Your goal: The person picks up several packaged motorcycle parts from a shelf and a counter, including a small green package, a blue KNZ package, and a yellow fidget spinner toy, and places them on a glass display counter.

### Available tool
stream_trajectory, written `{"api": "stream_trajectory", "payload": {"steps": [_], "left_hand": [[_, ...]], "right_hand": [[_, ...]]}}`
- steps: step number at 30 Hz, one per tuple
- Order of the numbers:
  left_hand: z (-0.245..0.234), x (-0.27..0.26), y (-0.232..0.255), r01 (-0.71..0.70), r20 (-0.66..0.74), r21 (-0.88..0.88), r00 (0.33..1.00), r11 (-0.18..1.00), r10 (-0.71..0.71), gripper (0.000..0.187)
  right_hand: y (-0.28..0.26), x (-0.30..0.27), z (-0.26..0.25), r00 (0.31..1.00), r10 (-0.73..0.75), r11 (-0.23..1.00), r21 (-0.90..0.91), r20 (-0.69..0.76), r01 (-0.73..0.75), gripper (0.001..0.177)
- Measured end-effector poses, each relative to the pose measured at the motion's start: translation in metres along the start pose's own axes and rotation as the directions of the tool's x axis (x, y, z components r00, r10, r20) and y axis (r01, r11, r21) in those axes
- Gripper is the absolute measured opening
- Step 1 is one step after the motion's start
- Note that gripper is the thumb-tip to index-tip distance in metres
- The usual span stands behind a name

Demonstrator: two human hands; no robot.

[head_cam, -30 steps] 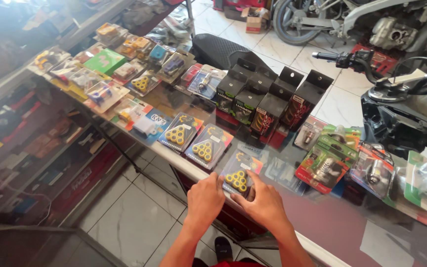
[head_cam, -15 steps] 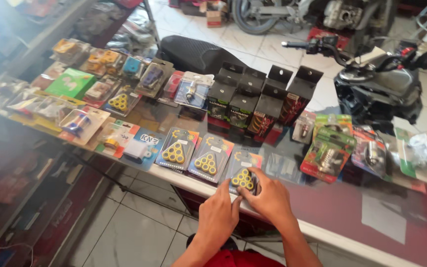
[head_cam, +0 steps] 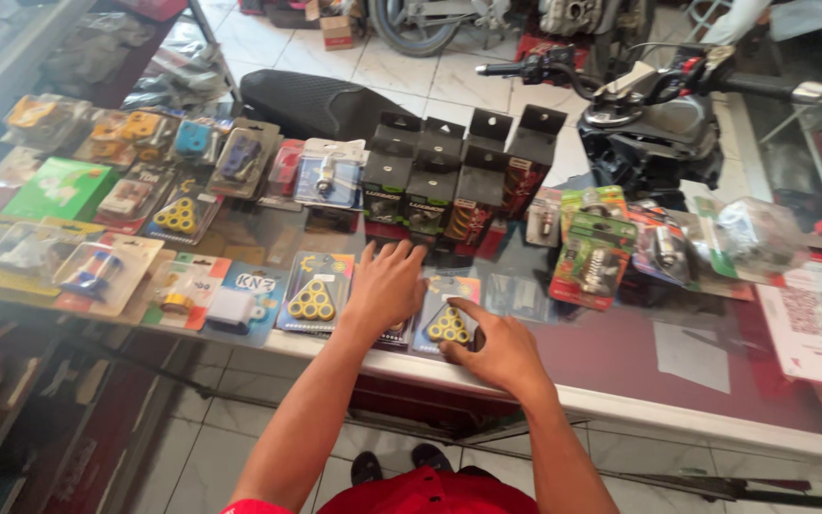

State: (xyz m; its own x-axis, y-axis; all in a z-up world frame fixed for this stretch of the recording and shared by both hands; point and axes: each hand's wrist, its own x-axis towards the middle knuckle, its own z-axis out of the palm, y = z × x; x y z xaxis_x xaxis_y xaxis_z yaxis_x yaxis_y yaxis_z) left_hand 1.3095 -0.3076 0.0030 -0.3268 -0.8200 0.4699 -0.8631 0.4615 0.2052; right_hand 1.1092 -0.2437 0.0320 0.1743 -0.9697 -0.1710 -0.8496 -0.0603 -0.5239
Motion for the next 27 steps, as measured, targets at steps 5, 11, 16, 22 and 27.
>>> {"api": "stream_trajectory", "payload": {"steps": [5,11,16,22,27], "left_hand": [[0.021,-0.004,-0.005,0.07,0.072,-0.042,0.995,0.997,-0.066,0.023],[0.016,-0.012,-0.003,0.036,0.044,-0.099,0.999,0.994,-0.032,0.024],[0.01,-0.016,-0.003,0.034,0.057,-0.139,0.998,0.99,-0.026,0.03],[-0.001,-0.017,0.001,0.033,0.059,-0.226,0.998,0.974,-0.02,0.033],[-0.024,-0.025,0.018,-0.069,-0.107,-0.313,0.994,0.947,0.037,0.035]], "right_hand": [[0.007,-0.005,0.009,0.995,-0.045,0.998,-0.038,-0.085,0.041,0.071],[0.007,-0.006,0.009,0.998,-0.028,0.999,-0.033,-0.062,0.026,0.069],[0.002,-0.009,0.008,0.996,-0.047,0.999,-0.021,-0.075,0.046,0.07],[-0.003,-0.016,0.01,0.996,-0.006,1.0,-0.013,-0.09,0.005,0.071],[-0.003,-0.03,0.019,0.981,0.001,0.995,0.093,-0.193,0.017,0.073]]}}
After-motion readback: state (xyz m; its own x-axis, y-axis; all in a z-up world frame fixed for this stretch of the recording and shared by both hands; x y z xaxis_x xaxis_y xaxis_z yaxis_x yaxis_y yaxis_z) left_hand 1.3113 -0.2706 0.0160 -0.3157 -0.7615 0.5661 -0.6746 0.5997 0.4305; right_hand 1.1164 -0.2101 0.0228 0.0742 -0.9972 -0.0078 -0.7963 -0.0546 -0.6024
